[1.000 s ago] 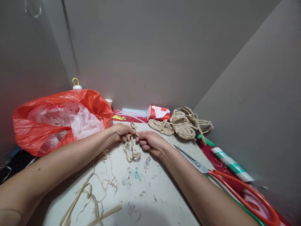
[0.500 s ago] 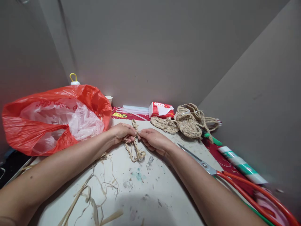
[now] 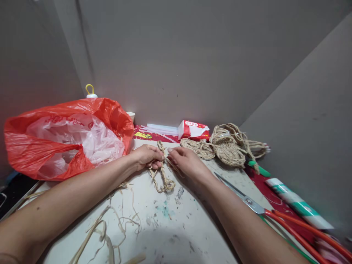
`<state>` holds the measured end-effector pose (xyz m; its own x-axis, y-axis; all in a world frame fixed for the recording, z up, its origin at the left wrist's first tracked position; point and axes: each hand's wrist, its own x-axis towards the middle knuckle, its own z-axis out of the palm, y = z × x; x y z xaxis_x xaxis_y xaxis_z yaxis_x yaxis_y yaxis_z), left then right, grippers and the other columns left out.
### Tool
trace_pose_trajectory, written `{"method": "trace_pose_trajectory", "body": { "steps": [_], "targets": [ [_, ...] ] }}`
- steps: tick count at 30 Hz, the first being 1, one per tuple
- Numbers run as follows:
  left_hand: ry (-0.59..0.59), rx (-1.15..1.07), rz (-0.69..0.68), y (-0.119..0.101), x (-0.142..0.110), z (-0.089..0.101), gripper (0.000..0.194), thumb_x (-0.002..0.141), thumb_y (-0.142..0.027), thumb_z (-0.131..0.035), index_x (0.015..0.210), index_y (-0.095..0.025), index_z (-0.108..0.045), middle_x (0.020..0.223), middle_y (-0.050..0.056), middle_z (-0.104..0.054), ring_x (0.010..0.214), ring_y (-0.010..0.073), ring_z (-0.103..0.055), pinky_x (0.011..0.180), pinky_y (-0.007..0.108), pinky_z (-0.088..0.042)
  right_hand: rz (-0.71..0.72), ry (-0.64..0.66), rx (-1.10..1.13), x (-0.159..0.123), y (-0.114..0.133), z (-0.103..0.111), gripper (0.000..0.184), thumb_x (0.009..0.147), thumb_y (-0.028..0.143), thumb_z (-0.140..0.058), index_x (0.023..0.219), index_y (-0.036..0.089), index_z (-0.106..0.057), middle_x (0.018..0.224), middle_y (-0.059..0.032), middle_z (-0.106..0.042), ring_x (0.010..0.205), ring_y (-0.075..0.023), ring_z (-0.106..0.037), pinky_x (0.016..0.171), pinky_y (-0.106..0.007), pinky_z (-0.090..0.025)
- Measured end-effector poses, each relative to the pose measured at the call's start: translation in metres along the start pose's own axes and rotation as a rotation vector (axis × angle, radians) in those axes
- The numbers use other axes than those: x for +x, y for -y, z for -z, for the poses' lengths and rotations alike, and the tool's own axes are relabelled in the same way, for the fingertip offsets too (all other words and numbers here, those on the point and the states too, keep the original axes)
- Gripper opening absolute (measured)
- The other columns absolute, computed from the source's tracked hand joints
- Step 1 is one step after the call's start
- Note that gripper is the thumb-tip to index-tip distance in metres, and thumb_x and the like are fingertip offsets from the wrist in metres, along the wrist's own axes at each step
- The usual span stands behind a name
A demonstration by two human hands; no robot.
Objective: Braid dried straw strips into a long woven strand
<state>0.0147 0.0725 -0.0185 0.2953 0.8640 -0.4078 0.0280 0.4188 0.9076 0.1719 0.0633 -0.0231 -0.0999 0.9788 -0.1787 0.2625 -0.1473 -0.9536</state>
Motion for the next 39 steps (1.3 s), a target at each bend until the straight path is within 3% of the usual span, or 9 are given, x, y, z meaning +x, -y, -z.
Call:
{"method": "trace_pose_trajectory", "body": {
  "steps": [3,7,13,18,25,30,39],
  "targets": [
    [0.006,-0.001,-0.002,-0.001,-0.001,0.0,0.012,0.075,-0.002,-0.056,0.067,-0.01,-0.059,0.046,0.0,-0.058,0.041,0.006,-0.053,0.042,0.014,-0.04,-0.053,0.183,0.019,-0.006,0.003,-0.004,0.022,0.08,0.031,-0.055,0.064,0.016,-0.057,0.054,-0.0002,-0.054,0.041,-0.0076,-0.039,0.038,-0.02,-0.027],
    [0.016,-0.003,0.01,-0.002,-0.001,0.001,0.011,0.075,-0.001,-0.056,0.069,-0.01,-0.059,0.045,0.0,-0.057,0.039,0.006,-0.052,0.041,0.015,-0.041,-0.101,0.328,0.063,-0.01,0.008,0.0,0.011,0.075,0.024,-0.056,0.069,0.015,-0.056,0.064,-0.0006,-0.056,0.041,-0.0041,-0.03,0.037,-0.019,-0.017],
    [0.018,0.002,0.012,-0.001,0.0,0.001,0.012,0.075,0.0,-0.055,0.068,-0.01,-0.057,0.044,-0.001,-0.056,0.038,0.0061,-0.051,0.039,0.015,-0.04,-0.097,0.236,-0.023,-0.005,0.003,0.0,0.013,0.072,0.019,-0.056,0.06,0.016,-0.05,0.049,0.0071,-0.037,0.041,-0.0048,-0.024,0.039,-0.021,-0.012],
    [0.015,0.018,0.012,0.001,0.002,0.001,0.013,0.074,0.0,-0.055,0.068,-0.011,-0.056,0.042,-0.001,-0.055,0.037,0.0061,-0.05,0.04,0.016,-0.041,-0.108,0.223,-0.076,-0.004,0.003,-0.002,0.017,0.074,0.018,-0.045,0.06,0.016,-0.054,0.047,0.0064,-0.034,0.04,-0.0057,-0.023,0.038,-0.023,-0.01],
    [-0.004,0.055,-0.024,0.005,0.003,-0.001,0.015,0.074,-0.001,-0.056,0.064,-0.012,-0.054,0.038,-0.003,-0.053,0.032,0.006,-0.046,0.038,0.016,-0.039,-0.139,0.242,-0.059,-0.006,0.007,-0.005,0.026,0.075,0.031,-0.052,0.055,0.02,-0.039,0.045,0.0086,-0.029,0.037,-0.0049,-0.018,0.035,-0.022,-0.009],
    [-0.006,0.078,-0.045,0.005,0.0,-0.002,0.016,0.074,0.0,-0.056,0.065,-0.012,-0.056,0.039,-0.003,-0.053,0.034,0.006,-0.048,0.039,0.016,-0.038,-0.164,0.193,-0.02,-0.006,0.005,-0.011,0.025,0.073,0.024,-0.049,0.052,0.021,-0.036,0.041,0.0093,-0.027,0.034,-0.0039,-0.016,0.034,-0.021,-0.009],
    [0.082,0.206,-0.001,-0.01,-0.013,0.003,0.019,0.078,-0.006,-0.051,0.065,-0.01,-0.063,0.04,-0.003,-0.051,0.035,0.0056,-0.043,0.041,0.018,-0.038,-0.185,0.168,0.047,-0.008,0.006,-0.01,0.016,0.068,0.022,-0.052,0.053,0.016,-0.054,0.035,0.0098,-0.029,0.03,-0.0034,-0.016,0.032,-0.02,-0.008]
  ]
}}
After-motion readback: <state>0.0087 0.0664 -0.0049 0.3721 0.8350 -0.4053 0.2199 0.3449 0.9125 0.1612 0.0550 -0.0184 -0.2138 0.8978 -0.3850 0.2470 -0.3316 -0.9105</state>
